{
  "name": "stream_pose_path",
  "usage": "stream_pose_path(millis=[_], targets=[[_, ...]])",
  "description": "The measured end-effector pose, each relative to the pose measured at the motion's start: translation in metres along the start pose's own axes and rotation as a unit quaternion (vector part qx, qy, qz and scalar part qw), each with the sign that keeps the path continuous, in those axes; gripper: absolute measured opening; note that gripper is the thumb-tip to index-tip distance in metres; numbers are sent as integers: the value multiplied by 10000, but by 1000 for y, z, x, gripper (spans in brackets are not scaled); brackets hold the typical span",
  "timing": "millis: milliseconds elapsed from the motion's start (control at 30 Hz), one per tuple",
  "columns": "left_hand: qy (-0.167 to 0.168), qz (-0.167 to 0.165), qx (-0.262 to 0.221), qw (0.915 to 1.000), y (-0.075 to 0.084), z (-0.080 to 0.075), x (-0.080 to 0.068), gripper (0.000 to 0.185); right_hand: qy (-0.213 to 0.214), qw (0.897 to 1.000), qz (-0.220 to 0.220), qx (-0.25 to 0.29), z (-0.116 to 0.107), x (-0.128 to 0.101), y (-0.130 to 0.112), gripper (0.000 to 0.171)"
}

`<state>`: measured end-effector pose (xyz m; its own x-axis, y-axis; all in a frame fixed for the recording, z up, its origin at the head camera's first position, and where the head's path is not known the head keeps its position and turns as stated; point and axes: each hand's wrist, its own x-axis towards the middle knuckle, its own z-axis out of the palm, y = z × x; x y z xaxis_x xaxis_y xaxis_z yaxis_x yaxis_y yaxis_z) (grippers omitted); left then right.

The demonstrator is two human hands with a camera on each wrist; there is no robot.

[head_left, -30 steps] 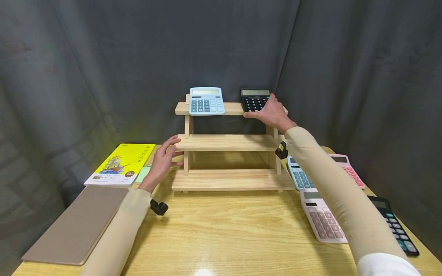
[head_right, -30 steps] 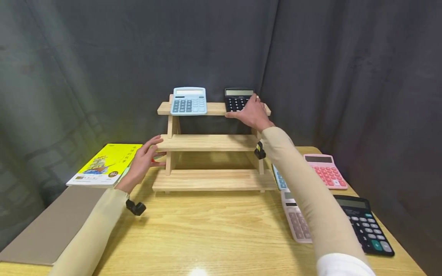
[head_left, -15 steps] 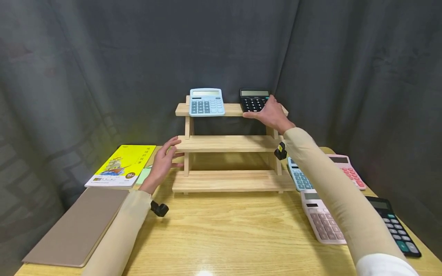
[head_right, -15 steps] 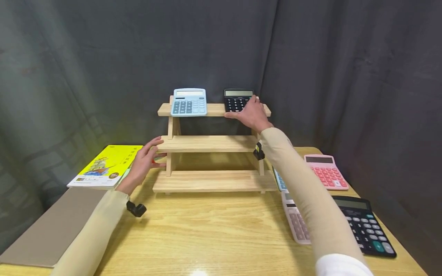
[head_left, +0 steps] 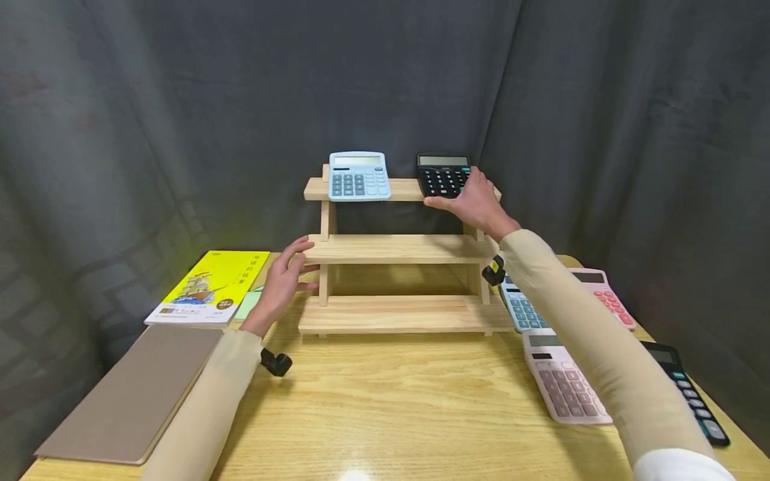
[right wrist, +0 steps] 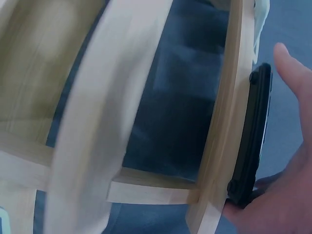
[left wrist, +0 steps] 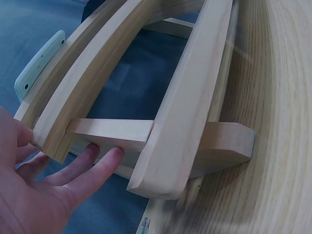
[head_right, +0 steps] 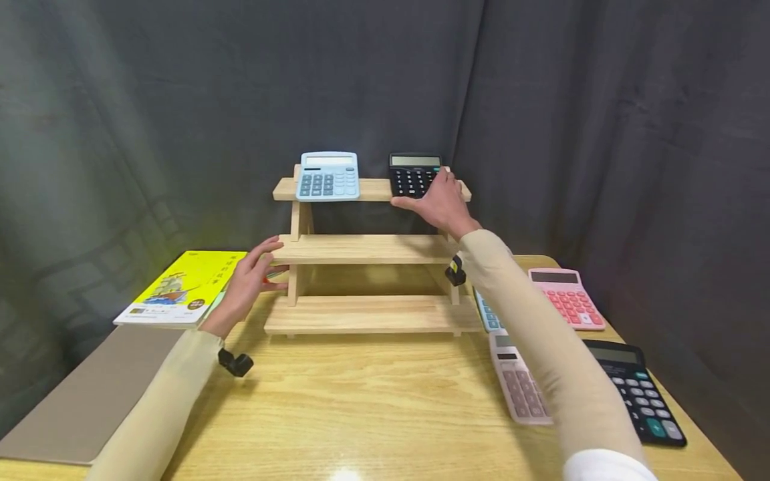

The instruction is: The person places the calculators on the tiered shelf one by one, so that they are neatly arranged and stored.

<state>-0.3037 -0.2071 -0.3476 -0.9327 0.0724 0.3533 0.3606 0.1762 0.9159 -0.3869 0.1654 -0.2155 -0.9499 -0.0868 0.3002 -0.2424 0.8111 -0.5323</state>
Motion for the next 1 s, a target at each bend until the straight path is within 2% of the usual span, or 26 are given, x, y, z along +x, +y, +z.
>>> stream_pose_path(millis=[167, 267, 467, 800, 1000], targets=[[46, -31, -13, 10000, -1, 0, 0, 43, 357, 9988, -304, 149, 0, -18, 8, 120], [47, -42, -65, 10000, -1, 0, 0, 43, 409, 9981, -429, 165, -3, -35, 15, 118], [70, -8, -40, 10000, -1, 0, 0, 42, 131, 9988, -425, 203, -11, -84, 30, 119], [84, -79, -45, 9999, -1, 1, 0, 42, -326, 9989, -150, -301, -18, -164, 71, 120], [95, -64, -28, 9999, 0, 1, 1, 42, -485, 9985, -64, -250, -21, -209, 95, 122]])
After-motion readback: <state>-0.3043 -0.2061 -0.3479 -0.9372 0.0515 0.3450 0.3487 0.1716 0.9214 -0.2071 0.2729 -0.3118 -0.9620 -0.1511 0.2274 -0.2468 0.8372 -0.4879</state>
